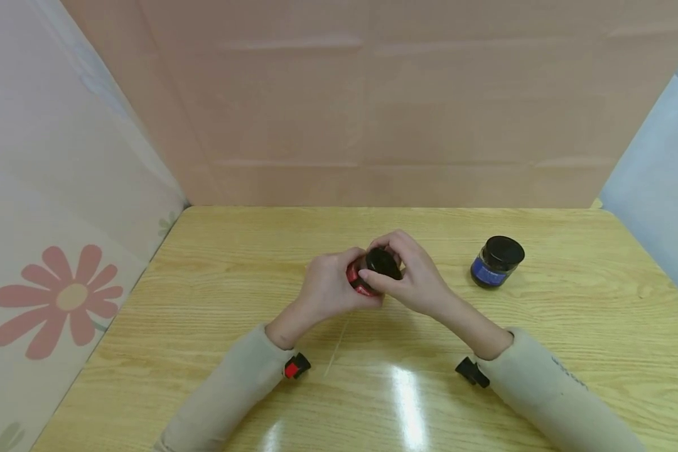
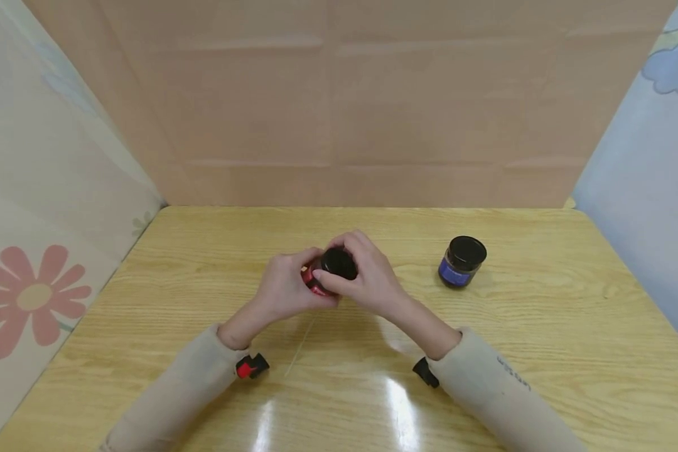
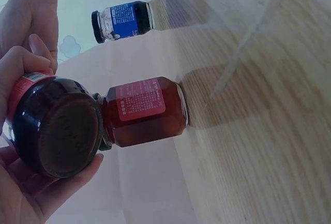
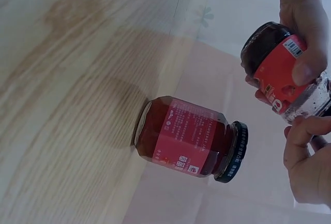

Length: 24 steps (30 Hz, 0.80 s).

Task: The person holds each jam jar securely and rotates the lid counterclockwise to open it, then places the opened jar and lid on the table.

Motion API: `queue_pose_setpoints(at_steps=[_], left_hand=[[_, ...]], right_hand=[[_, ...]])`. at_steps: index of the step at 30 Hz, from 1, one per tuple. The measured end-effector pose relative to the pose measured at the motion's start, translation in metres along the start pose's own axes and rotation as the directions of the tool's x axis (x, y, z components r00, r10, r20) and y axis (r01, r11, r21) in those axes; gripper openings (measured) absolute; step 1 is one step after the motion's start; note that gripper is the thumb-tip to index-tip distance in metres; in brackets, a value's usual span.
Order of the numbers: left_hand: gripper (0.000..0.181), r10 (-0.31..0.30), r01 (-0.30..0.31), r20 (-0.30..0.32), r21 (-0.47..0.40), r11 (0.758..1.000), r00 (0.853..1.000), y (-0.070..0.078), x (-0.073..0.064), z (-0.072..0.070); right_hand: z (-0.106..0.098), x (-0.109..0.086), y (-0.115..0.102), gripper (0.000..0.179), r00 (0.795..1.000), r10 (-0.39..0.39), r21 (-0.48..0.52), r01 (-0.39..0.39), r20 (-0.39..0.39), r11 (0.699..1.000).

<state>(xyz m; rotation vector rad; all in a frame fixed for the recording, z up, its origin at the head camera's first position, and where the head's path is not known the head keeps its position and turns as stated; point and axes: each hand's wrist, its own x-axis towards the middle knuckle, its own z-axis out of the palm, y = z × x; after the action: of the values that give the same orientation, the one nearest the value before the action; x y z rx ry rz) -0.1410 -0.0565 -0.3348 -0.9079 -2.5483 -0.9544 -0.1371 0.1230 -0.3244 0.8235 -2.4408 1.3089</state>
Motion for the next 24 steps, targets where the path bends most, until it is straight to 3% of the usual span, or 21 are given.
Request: queue_pose_setpoints(at_steps=[8, 19, 21, 24], left_hand=[[0.036, -0.036, 0.039, 0.021, -0.131, 0.991, 0.999, 0.0013, -0.0005, -0.0021], [0.029, -0.038, 0.064, 0.090, -0.308, 0.949, 0.995, -0.0056, 0.0012, 0.0006], [0.029, -0.019, 0.081, 0.149, -0.420, 0.904, 0.989, -0.0071, -0.0003, -0.0002], [0.035, 0.048, 0.093, 0.226, -0.574, 0.814, 0.973, -0.0077, -0.0037, -0.0028]], right_hand=[[-0.0003, -0.0013, -0.0007, 0.028, 0.999, -0.034, -0.004, 0.033, -0.026, 0.999], [-0.0009, -0.0026, -0.0017, 0.029, 0.994, -0.089, -0.005, 0.089, -0.062, 0.996], [-0.0014, -0.0043, -0.0035, 0.029, 0.989, -0.136, 0.005, 0.136, -0.050, 0.991], [-0.0044, -0.0073, -0.0082, 0.031, 0.967, -0.253, 0.006, 0.253, -0.018, 0.968]])
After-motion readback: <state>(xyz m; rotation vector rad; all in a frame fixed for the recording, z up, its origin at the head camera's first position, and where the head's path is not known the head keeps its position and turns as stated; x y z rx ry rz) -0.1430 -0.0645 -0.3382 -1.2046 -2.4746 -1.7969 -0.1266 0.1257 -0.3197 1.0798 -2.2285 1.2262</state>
